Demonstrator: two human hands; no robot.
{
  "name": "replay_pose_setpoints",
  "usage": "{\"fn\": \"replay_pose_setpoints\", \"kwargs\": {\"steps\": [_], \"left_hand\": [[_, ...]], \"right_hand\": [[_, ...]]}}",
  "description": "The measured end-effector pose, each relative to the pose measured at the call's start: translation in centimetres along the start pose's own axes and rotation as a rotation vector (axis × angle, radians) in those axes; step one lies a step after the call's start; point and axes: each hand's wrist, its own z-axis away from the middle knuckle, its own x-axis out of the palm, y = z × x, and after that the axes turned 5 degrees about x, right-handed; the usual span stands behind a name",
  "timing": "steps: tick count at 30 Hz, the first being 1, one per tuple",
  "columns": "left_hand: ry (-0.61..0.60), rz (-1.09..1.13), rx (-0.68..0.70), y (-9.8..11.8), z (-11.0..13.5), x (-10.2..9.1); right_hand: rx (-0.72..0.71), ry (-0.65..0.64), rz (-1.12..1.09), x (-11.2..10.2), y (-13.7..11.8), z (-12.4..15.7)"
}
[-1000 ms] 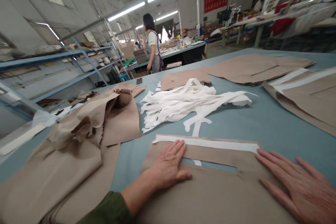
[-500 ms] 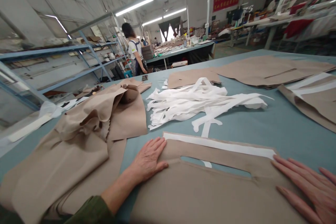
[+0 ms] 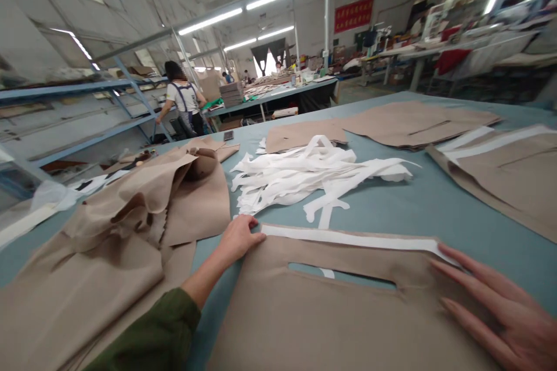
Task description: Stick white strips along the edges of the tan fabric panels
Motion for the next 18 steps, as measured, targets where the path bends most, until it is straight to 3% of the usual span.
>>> {"fn": "replay_pose_setpoints", "kwargs": {"steps": [4,8,12,18], "left_hand": [[-0.075,0.029,0.024,1.5,-1.5,0.1],[-0.067,0.073,0.091,1.7,-0.9,0.0],[0.043,0.178,0.146,1.8,1.1,-0.7],[0.270,0.484,0.129,1.5,4.5,-3.2]], "right_hand": [[0.149,-0.019,-0.095,-1.8,-0.3,-0.1],[0.286,0.007,-0.184,-2.6,-0.5,-1.1],[0.324,-0.187,-0.261,-2.6,-0.9,-3.3],[0.212,-0.468,-0.400,-1.7,-1.9,-7.8]]}}
